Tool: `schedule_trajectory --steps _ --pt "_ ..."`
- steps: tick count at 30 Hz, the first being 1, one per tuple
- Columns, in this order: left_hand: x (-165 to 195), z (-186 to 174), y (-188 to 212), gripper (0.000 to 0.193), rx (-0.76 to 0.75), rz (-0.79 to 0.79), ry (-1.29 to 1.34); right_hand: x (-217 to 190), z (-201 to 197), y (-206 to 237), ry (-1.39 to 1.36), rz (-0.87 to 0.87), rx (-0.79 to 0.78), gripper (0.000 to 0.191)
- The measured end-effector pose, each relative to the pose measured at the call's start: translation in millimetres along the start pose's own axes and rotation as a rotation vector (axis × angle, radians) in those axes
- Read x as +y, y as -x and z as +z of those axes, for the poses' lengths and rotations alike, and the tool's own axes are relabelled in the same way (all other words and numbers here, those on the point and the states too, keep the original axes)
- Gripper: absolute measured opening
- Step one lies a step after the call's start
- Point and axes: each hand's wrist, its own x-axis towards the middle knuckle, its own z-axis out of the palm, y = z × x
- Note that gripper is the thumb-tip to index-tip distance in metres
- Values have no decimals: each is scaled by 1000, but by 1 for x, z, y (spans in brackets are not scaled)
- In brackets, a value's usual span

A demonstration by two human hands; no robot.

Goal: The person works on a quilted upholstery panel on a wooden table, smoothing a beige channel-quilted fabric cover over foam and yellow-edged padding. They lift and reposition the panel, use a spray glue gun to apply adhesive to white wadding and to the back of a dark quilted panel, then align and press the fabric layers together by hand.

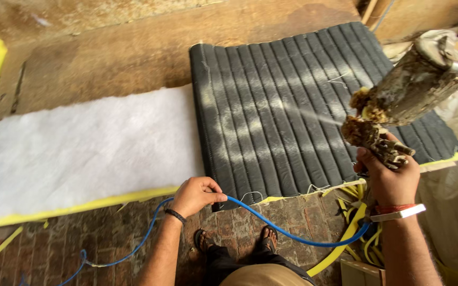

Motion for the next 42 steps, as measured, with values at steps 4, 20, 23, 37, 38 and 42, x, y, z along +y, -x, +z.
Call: schedule_trajectory --steps 4,20,23,37,38,42 --pt "32 27 -12 26 -32 131 -44 9 -37 4 241 81 163 44" --pt "90 85 -52 27 -68 129 -62 25 -131 -91 -156 -50 190 34" --pt "110 96 -55 28 -64 198 -185 36 -152 -110 -187 -63 271 34" --pt "149 133 -38 33 -199 79 -314 82 -227 -79 -116 112 316 28" --pt "150 135 -34 34 -176 94 -343 83 -229 -77 -97 105 320 26" --pt "150 135 -26 35 -240 25 -283 81 -227 -70 -104 143 180 21"
